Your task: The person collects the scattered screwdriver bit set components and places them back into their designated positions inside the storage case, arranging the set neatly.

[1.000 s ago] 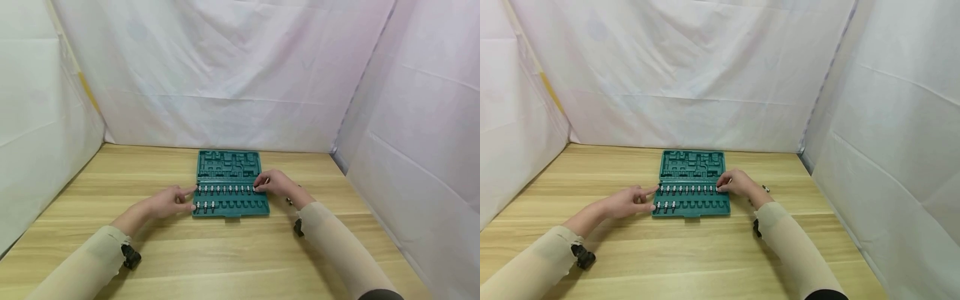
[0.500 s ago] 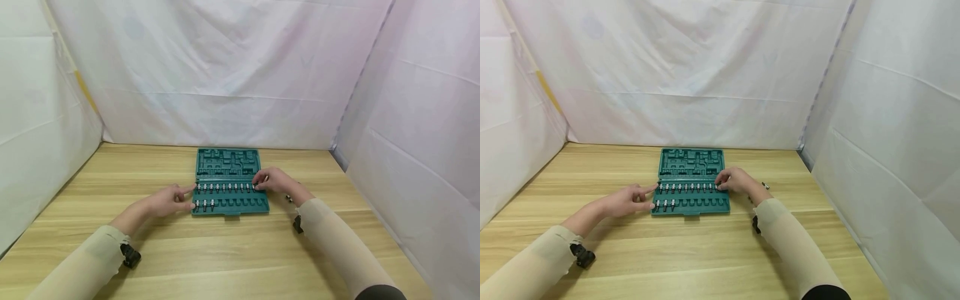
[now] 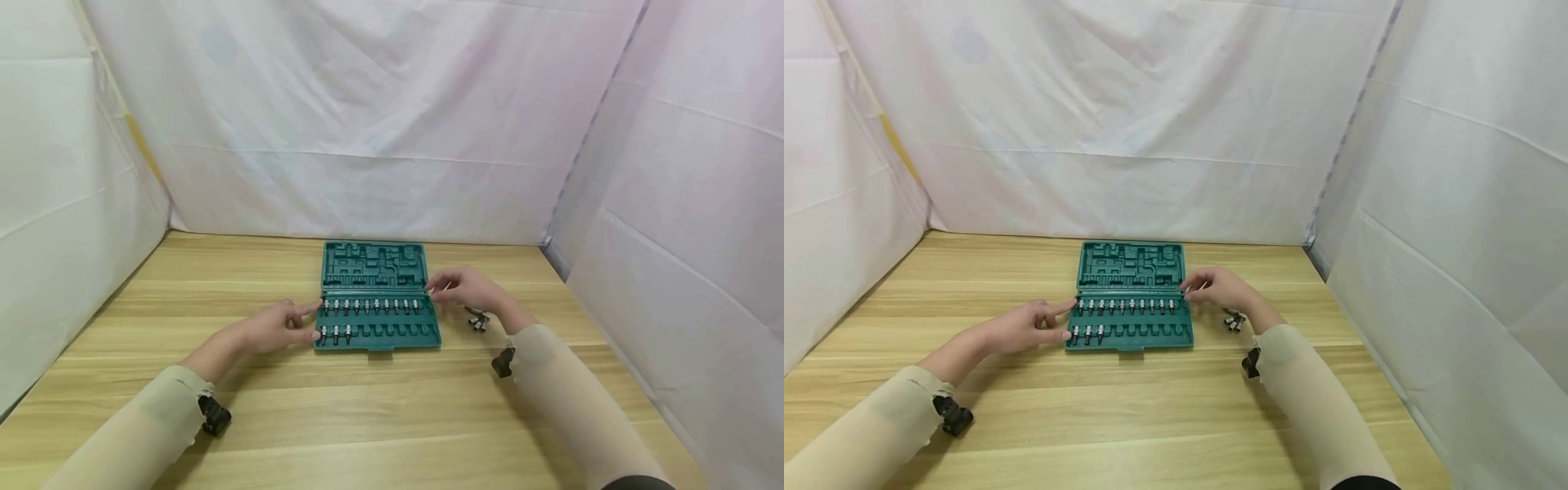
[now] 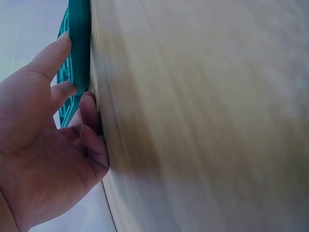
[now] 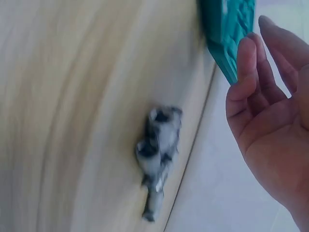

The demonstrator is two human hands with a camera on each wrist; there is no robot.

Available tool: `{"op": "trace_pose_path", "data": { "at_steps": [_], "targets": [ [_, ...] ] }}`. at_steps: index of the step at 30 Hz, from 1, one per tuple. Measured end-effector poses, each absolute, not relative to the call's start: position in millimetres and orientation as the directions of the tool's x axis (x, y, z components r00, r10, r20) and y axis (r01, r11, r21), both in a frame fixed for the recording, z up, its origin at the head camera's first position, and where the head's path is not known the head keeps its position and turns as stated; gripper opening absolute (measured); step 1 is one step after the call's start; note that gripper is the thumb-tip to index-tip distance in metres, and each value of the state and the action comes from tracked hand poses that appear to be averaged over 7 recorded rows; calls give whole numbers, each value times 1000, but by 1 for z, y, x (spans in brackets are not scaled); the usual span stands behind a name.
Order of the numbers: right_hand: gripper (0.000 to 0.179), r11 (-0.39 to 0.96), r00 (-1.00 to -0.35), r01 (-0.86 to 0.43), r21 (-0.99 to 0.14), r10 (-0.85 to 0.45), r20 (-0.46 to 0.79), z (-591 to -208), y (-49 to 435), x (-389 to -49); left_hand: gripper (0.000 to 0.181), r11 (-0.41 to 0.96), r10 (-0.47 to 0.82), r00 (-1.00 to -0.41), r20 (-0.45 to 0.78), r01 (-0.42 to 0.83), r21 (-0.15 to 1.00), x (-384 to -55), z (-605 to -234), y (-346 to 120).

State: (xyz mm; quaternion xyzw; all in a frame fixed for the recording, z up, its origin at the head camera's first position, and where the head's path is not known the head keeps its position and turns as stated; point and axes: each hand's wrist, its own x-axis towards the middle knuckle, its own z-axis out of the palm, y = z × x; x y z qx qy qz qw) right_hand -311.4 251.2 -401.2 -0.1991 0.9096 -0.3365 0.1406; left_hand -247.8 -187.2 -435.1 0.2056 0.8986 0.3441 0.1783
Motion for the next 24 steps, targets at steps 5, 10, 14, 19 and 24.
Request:
{"op": "trace_pose_path", "data": {
  "at_steps": [5,10,14,19,24],
  "targets": [
    [41,706,-907,-234,-668,-406,-112,-397,282,-310,81,685,491,-853,-178,252,684,-249,-434,-187],
    [37,702,-934,-190,-686,-345,-95,-397,313,-307,81,686,493,-852,-174,257,681,-248,-433,-186],
    [34,703,-951,-163,-692,-300,-81,-401,337,-305,81,687,492,-854,-171,259,679,-247,-432,-186],
    [36,730,-962,-153,-666,-264,-67,-405,362,-301,83,681,488,-860,-148,270,681,-248,-436,-187],
    [34,748,-963,-155,-646,-261,-71,-406,375,-295,82,664,495,-862,-111,293,688,-248,-438,-186]
  ]
}}
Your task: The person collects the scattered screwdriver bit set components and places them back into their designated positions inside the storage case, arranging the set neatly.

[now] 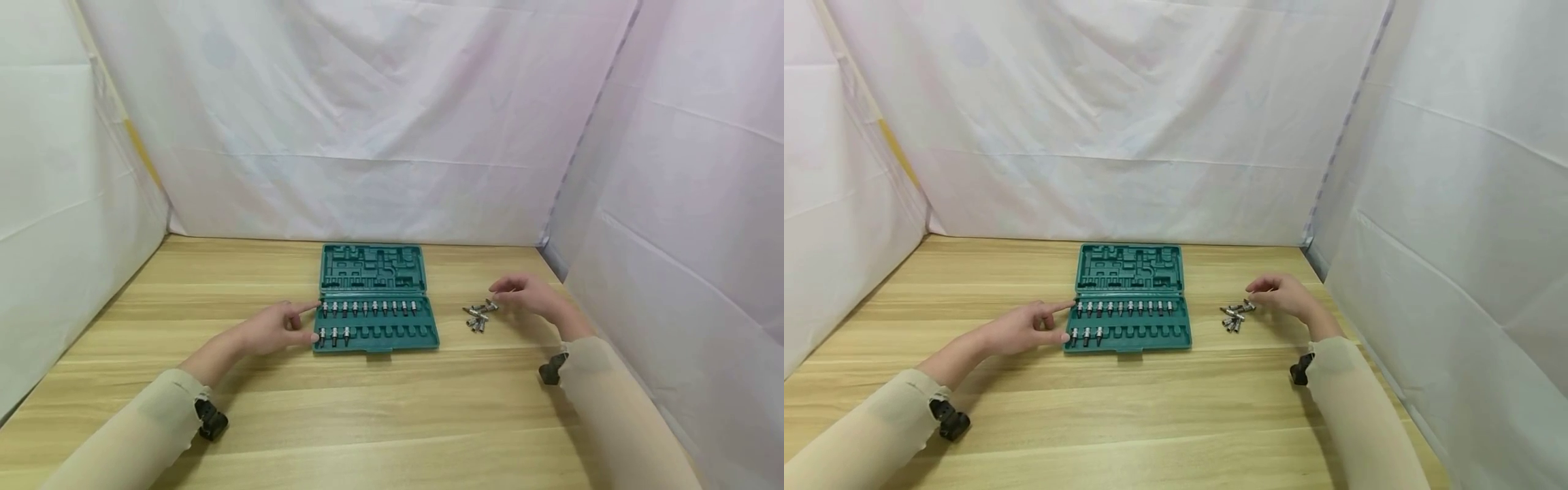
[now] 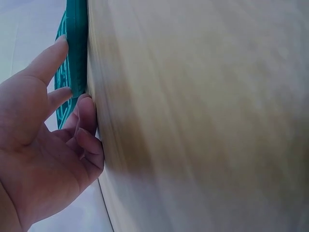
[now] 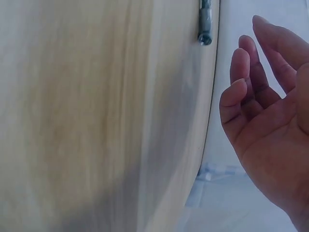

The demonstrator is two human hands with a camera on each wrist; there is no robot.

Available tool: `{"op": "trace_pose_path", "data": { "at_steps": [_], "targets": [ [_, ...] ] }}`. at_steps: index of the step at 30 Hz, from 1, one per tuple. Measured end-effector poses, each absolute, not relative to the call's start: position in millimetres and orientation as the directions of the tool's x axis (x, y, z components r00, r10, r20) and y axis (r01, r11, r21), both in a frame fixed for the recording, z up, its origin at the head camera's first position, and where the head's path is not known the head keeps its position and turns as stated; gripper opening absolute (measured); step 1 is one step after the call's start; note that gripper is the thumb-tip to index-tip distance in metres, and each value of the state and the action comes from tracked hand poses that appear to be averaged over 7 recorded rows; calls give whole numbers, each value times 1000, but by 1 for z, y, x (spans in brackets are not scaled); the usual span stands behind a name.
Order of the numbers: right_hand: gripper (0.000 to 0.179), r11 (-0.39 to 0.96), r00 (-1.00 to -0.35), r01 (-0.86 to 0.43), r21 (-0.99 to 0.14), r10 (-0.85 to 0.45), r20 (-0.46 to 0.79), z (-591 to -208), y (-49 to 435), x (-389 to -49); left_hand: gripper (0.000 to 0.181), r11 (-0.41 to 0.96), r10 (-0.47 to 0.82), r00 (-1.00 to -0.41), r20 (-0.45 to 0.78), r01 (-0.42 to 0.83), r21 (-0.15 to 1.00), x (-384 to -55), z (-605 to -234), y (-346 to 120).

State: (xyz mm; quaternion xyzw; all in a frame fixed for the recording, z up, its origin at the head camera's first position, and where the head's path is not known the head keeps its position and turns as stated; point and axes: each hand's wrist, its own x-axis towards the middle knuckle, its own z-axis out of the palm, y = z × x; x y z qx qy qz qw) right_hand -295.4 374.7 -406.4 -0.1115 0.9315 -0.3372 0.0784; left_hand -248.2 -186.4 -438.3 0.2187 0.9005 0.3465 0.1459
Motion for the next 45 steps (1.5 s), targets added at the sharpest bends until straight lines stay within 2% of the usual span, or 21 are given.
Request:
{"op": "trace_pose_path", "data": {
  "at_steps": [8,17,22,29,45],
  "targets": [
    [33,782,-964,-118,-612,-239,-120,-414,386,-296,77,655,497,-861,-110,289,699,-249,-437,-188],
    [35,733,-952,-63,-677,-248,-181,-416,392,-296,76,649,498,-859,-119,278,708,-248,-434,-189],
    [37,736,-939,-65,-674,-274,-208,-418,392,-295,78,649,502,-857,-115,285,705,-248,-434,-189],
    [36,767,-929,-108,-632,-303,-210,-419,386,-299,78,635,504,-853,-132,263,727,-251,-436,-191],
    [29,828,-946,-143,-543,-276,-172,-422,389,-305,78,633,498,-859,-120,265,728,-249,-434,-190]
  ]
}}
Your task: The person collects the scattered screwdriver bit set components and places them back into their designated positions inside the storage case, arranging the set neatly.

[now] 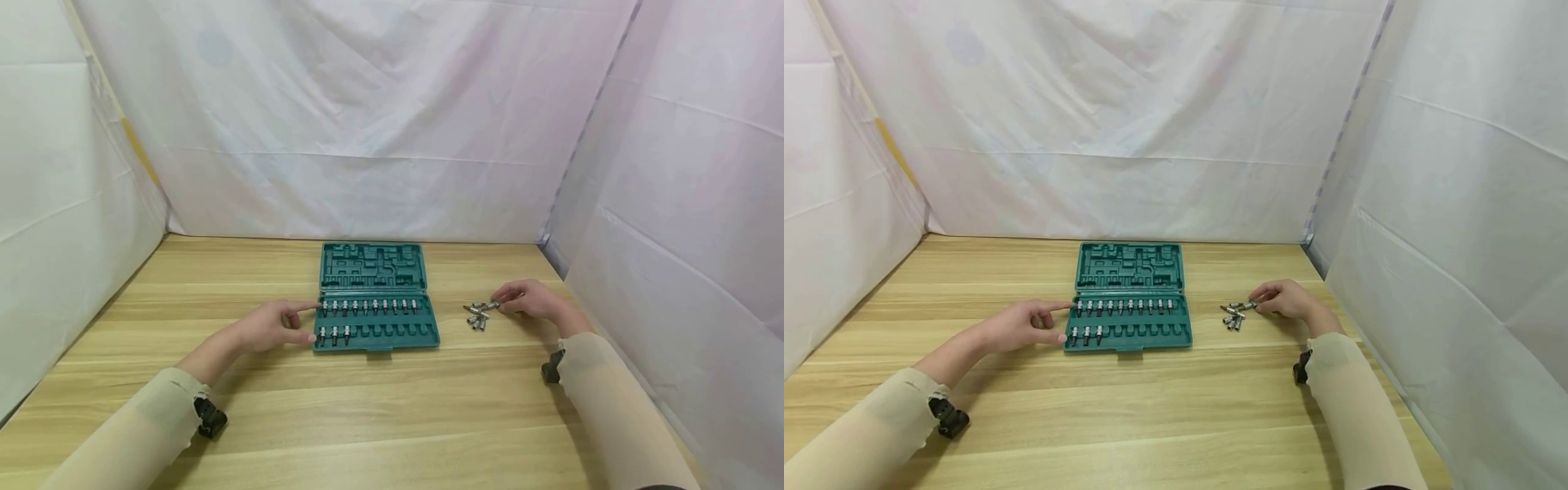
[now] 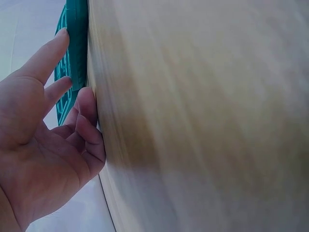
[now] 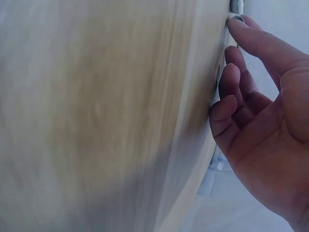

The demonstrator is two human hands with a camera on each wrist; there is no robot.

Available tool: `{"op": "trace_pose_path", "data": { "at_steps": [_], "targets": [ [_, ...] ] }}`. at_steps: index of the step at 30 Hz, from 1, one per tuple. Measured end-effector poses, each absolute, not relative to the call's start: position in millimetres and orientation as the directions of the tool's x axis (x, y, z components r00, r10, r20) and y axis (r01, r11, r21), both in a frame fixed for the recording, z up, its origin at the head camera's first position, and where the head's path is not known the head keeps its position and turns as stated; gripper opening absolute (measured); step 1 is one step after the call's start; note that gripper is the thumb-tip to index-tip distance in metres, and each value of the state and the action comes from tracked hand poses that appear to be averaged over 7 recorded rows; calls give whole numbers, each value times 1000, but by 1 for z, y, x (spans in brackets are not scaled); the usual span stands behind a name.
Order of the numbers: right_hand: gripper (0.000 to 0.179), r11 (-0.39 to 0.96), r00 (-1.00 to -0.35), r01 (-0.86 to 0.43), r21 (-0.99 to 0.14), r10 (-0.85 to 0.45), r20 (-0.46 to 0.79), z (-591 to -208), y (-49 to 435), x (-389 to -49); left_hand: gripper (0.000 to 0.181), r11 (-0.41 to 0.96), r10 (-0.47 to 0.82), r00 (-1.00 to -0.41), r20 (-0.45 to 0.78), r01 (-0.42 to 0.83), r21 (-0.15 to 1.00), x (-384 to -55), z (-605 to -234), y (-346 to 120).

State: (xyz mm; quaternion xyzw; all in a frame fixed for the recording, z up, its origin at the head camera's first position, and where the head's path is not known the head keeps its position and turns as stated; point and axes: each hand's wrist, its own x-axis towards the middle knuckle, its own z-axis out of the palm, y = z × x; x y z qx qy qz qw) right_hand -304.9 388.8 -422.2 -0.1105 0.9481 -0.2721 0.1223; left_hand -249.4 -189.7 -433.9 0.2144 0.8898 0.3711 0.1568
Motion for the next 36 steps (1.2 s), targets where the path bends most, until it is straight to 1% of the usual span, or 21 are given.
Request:
{"op": "trace_pose_path", "data": {
  "at_steps": [6,13,18,24,28,30,33,36],
  "targets": [
    [28,850,-953,-148,-505,-259,-156,-421,398,-302,77,631,495,-860,-125,257,732,-249,-436,-190],
    [26,860,-958,-134,-493,-240,-159,-417,402,-297,76,632,494,-859,-134,248,734,-250,-434,-190],
    [22,859,-955,-157,-487,-258,-148,-417,403,-297,76,636,494,-859,-130,255,729,-250,-435,-190],
    [14,870,-949,-203,-448,-288,-131,-418,403,-295,77,640,492,-861,-131,256,724,-250,-436,-190],
    [18,886,-962,-189,-423,-253,-100,-418,403,-294,76,644,495,-859,-127,265,718,-251,-437,-190],
    [23,883,-971,-168,-438,-226,-82,-418,402,-294,76,645,498,-858,-124,270,715,-251,-437,-190],
    [28,847,-976,-150,-509,-208,-58,-416,396,-295,76,646,498,-858,-123,273,713,-250,-437,-190],
    [32,782,-966,-185,-595,-257,-37,-412,388,-298,76,645,495,-860,-128,264,717,-251,-437,-190]
  ]
}}
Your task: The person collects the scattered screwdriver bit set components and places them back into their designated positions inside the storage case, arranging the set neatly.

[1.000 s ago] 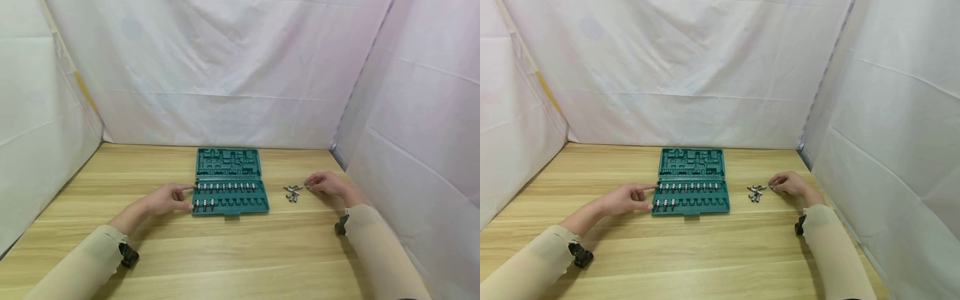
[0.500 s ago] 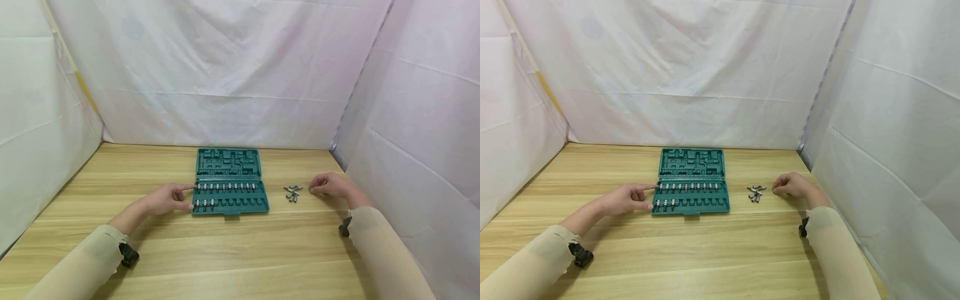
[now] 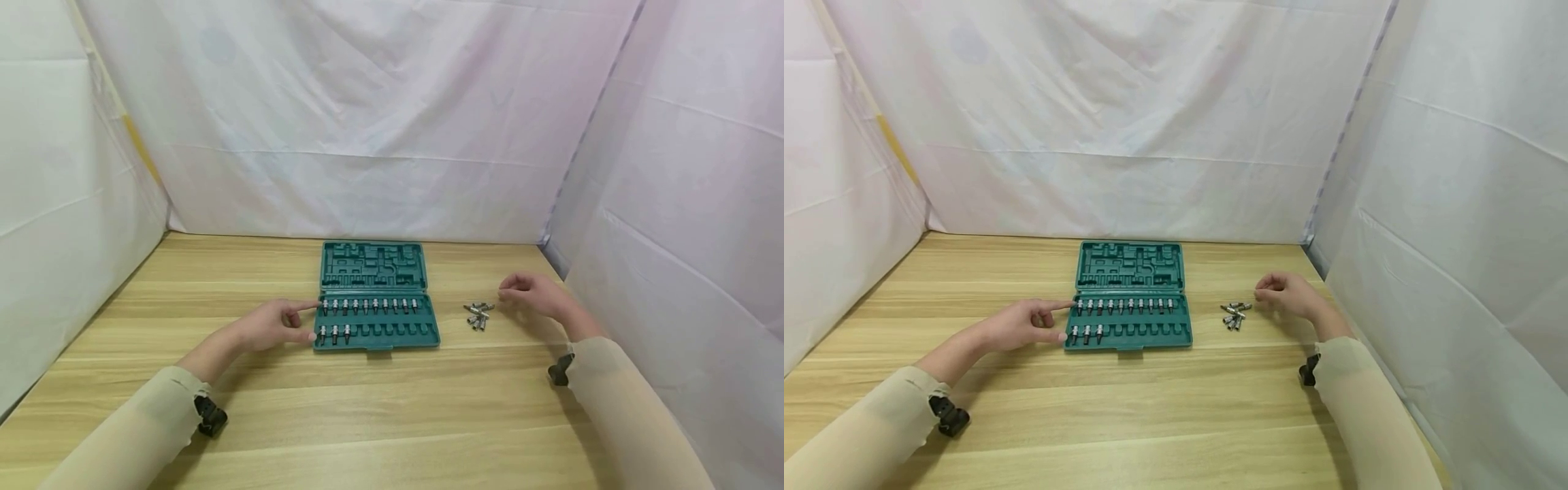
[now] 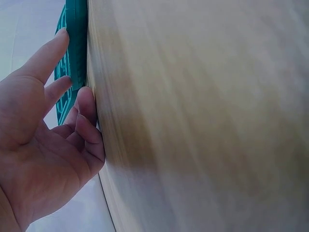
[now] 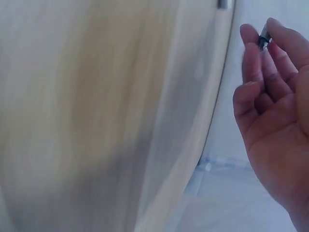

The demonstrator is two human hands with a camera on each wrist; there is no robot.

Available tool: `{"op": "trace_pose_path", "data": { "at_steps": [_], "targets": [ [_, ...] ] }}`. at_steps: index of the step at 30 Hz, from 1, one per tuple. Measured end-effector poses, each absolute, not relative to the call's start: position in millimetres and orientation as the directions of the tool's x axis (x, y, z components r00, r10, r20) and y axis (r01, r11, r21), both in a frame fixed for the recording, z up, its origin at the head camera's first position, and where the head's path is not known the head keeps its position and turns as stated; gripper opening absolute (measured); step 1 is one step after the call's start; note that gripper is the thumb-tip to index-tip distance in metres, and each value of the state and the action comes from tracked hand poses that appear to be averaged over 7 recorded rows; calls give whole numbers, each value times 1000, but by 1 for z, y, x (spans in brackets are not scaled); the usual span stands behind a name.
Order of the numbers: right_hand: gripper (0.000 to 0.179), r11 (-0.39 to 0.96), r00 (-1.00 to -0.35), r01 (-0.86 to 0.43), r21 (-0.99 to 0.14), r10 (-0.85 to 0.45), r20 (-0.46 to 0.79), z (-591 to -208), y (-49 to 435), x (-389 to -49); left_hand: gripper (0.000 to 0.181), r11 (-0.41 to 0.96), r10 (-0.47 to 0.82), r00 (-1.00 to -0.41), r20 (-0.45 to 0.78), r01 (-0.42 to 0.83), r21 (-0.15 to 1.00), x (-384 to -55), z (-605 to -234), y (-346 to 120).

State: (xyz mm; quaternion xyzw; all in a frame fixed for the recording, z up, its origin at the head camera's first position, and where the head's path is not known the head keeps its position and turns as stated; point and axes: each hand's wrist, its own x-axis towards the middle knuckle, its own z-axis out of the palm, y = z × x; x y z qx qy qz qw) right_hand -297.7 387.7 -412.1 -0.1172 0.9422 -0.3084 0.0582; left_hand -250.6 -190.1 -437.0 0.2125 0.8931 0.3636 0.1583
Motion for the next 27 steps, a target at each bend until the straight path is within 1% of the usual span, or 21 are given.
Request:
{"op": "trace_pose_path", "data": {
  "at_steps": [2,5,9,12,17,27],
  "targets": [
    [33,728,-955,-197,-657,-295,-40,-410,380,-299,76,645,492,-861,-133,257,720,-251,-437,-191],
    [39,626,-933,-182,-758,-354,-68,-407,368,-300,76,646,489,-862,-138,251,721,-252,-437,-191],
    [45,539,-918,-137,-831,-385,-98,-405,352,-300,76,648,488,-862,-139,251,719,-251,-436,-191],
    [47,515,-915,-131,-847,-392,-97,-404,340,-299,76,646,491,-861,-134,256,719,-250,-436,-190],
    [40,500,-922,-113,-858,-374,-96,-400,323,-295,76,643,491,-861,-133,255,722,-248,-435,-189],
    [44,521,-927,-155,-839,-371,-59,-399,298,-297,75,643,488,-862,-133,253,723,-248,-435,-190]
  ]
}}
